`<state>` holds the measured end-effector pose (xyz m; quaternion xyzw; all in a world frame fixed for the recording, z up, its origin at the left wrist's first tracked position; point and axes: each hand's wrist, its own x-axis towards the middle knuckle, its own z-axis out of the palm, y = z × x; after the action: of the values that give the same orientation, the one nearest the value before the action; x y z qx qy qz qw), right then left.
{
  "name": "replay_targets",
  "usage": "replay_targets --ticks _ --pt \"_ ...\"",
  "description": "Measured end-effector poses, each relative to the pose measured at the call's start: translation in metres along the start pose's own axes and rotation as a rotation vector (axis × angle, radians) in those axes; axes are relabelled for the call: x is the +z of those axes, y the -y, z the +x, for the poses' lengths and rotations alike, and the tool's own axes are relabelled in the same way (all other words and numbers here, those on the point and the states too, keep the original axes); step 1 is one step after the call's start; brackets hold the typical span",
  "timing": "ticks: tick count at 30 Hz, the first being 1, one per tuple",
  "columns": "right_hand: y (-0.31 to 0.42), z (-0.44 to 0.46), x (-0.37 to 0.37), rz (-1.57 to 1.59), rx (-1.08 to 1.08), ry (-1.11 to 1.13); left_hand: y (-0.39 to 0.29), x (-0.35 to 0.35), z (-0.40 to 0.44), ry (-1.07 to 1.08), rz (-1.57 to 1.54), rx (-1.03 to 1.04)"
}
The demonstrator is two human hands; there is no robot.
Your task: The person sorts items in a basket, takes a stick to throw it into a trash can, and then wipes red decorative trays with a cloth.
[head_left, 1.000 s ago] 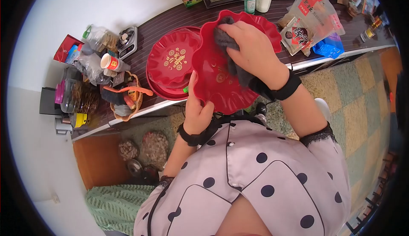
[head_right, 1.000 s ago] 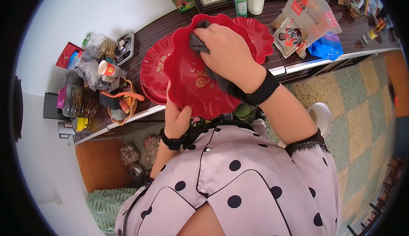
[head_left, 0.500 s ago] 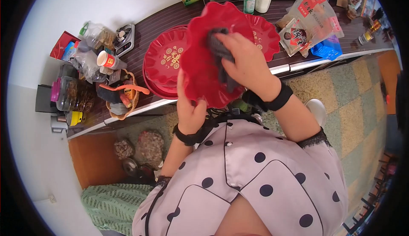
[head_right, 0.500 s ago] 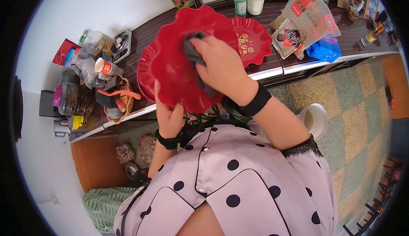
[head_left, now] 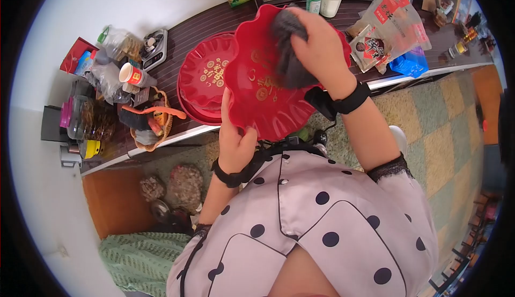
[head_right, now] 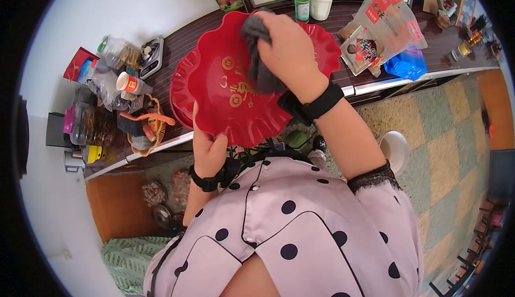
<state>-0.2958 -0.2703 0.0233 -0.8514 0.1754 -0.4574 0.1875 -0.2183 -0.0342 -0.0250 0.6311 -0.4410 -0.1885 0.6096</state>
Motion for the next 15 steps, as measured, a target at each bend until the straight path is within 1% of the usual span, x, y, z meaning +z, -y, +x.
replay_targets --ticks 2,4,6,8,9,10,11,12,13,15 --pt "-0.007 0.004 -0.002 0.058 0.063 -0.115 -0.002 0.0 -0.002 -0.015 -0.022 -0.031" --pt "-0.006 0.004 0.0 0.065 0.052 -0.121 -0.006 0.001 -0.002 -0.025 -0.043 -0.064" --pt "-0.005 0.001 0.003 0.067 0.042 -0.13 -0.01 0.004 0.001 -0.021 -0.06 -0.027" --pt "0.001 -0.011 0.012 0.059 0.035 -0.017 -0.01 0.003 0.004 -0.012 -0.029 -0.008" --pt "0.005 -0.016 0.014 0.057 0.037 -0.017 -0.01 0.002 0.005 -0.005 0.005 0.006" --pt "0.01 -0.021 0.015 0.066 0.038 0.075 -0.006 0.0 0.003 -0.003 0.004 0.005" --pt "0.014 -0.027 0.015 0.076 0.039 0.166 0.003 -0.002 0.0 -0.062 0.04 -0.002" --pt "0.018 -0.034 0.014 0.07 0.028 0.208 0.004 -0.004 0.001 -0.121 0.076 -0.007" --pt "0.021 -0.038 0.014 0.07 0.031 0.207 0.003 -0.005 0.003 -0.119 0.077 -0.008" --pt "0.024 -0.047 0.014 0.098 0.048 0.302 -0.002 -0.008 0.006 -0.213 0.023 -0.019"
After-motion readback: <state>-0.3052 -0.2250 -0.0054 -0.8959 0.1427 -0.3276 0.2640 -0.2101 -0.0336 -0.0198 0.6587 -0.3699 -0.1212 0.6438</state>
